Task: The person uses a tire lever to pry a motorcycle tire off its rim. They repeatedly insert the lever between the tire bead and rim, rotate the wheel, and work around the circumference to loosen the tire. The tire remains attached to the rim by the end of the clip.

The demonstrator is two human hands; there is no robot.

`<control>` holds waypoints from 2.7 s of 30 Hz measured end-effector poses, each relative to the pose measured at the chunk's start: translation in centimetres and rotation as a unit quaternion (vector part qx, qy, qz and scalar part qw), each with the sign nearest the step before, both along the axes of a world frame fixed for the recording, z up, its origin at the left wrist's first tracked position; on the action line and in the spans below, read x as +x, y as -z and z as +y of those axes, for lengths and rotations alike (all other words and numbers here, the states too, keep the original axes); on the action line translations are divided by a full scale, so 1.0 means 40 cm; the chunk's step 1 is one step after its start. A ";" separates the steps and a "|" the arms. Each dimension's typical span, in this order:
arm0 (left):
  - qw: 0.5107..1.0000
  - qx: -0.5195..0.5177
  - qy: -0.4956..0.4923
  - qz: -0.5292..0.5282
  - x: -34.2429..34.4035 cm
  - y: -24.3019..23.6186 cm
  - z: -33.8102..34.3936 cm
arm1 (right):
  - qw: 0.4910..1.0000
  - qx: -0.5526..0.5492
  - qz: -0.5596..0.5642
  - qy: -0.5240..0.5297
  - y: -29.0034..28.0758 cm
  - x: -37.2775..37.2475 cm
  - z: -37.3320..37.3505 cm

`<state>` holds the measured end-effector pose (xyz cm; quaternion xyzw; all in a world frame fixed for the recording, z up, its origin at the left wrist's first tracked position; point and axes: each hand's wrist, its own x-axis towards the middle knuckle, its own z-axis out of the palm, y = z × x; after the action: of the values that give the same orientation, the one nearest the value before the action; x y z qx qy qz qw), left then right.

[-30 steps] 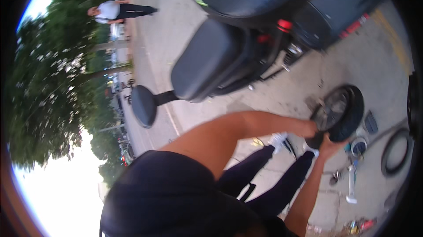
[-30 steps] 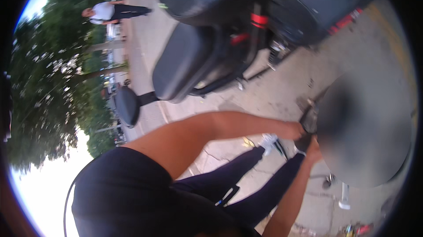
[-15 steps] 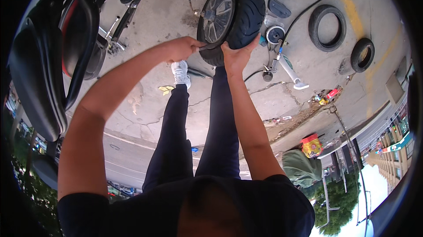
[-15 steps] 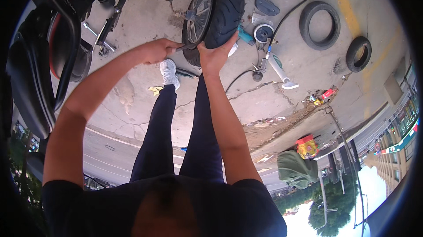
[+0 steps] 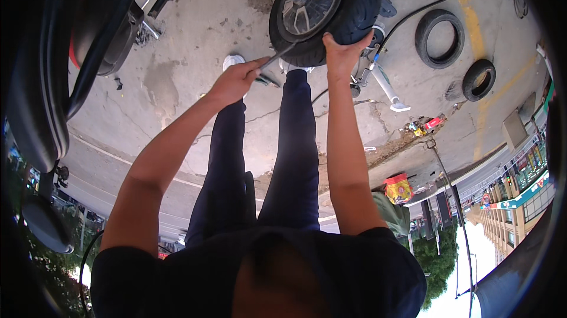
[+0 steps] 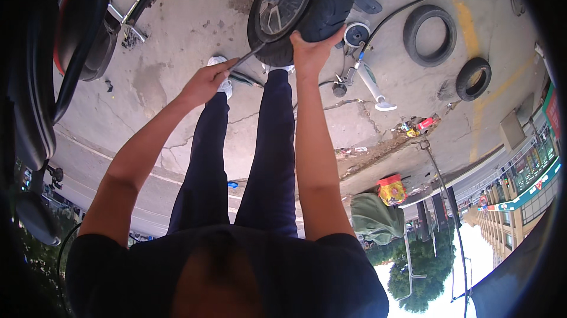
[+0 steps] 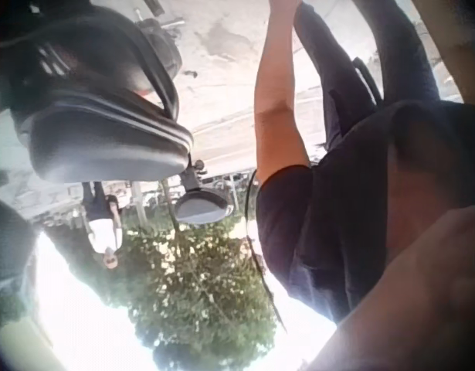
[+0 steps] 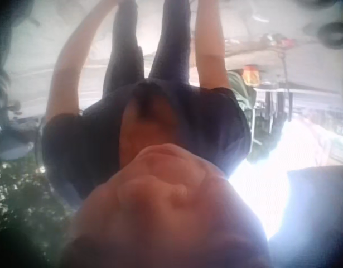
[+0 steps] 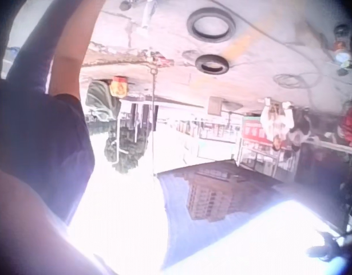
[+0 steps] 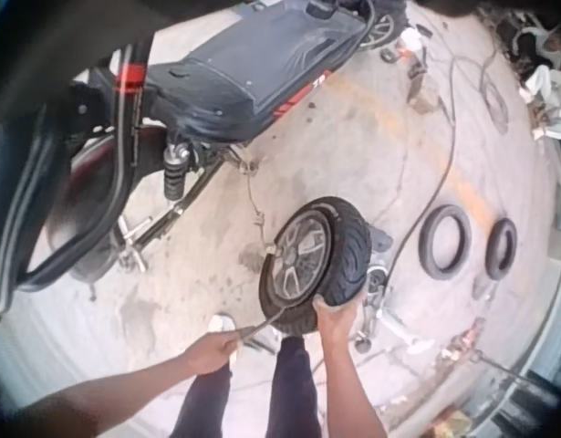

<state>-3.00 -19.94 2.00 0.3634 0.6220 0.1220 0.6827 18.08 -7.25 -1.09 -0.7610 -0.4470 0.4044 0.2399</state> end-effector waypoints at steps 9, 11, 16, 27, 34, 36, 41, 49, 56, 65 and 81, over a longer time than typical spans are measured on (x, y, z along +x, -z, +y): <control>0.995 -0.006 0.087 0.058 -0.003 0.107 -0.018 | 0.999 0.030 0.018 0.006 0.012 -0.020 -0.025; 0.990 -0.015 0.114 0.078 -0.012 0.118 -0.001 | 0.999 0.050 0.008 -0.001 0.027 -0.029 -0.032; 0.991 0.003 -0.001 0.130 0.068 0.099 -0.087 | 0.998 0.052 -0.032 0.018 0.038 -0.092 -0.054; 0.980 -0.012 -0.015 0.197 0.189 0.080 -0.113 | 0.998 0.035 0.001 0.043 -0.005 -0.094 -0.016; 0.984 0.034 -0.007 0.172 0.161 0.111 -0.096 | 0.999 0.018 0.003 0.040 -0.017 -0.088 0.000; 0.990 0.001 0.045 0.131 0.100 0.126 -0.066 | 0.998 0.013 0.021 0.052 -0.018 -0.091 0.004; 0.993 -0.044 0.104 0.014 -0.025 0.171 0.037 | 0.998 0.029 0.035 0.053 0.007 -0.075 0.000; 0.983 0.013 0.166 -0.076 -0.105 0.258 0.088 | 0.997 -0.003 0.044 0.071 -0.007 -0.079 0.020; 0.969 0.081 0.205 -0.109 -0.158 0.349 0.075 | 0.998 0.011 0.025 0.057 -0.007 -0.091 -0.002; 0.996 0.055 0.000 0.072 0.063 0.183 -0.046 | 0.995 0.007 0.065 0.081 0.033 0.027 0.075; 0.992 0.029 0.078 0.093 0.053 0.213 0.058 | 0.987 -0.010 -0.055 0.150 0.017 -0.033 -0.007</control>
<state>-0.90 -17.62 -6.53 0.4402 0.6486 0.0521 0.6187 16.74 -7.54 -1.78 -0.8428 -0.3366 0.3259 0.2650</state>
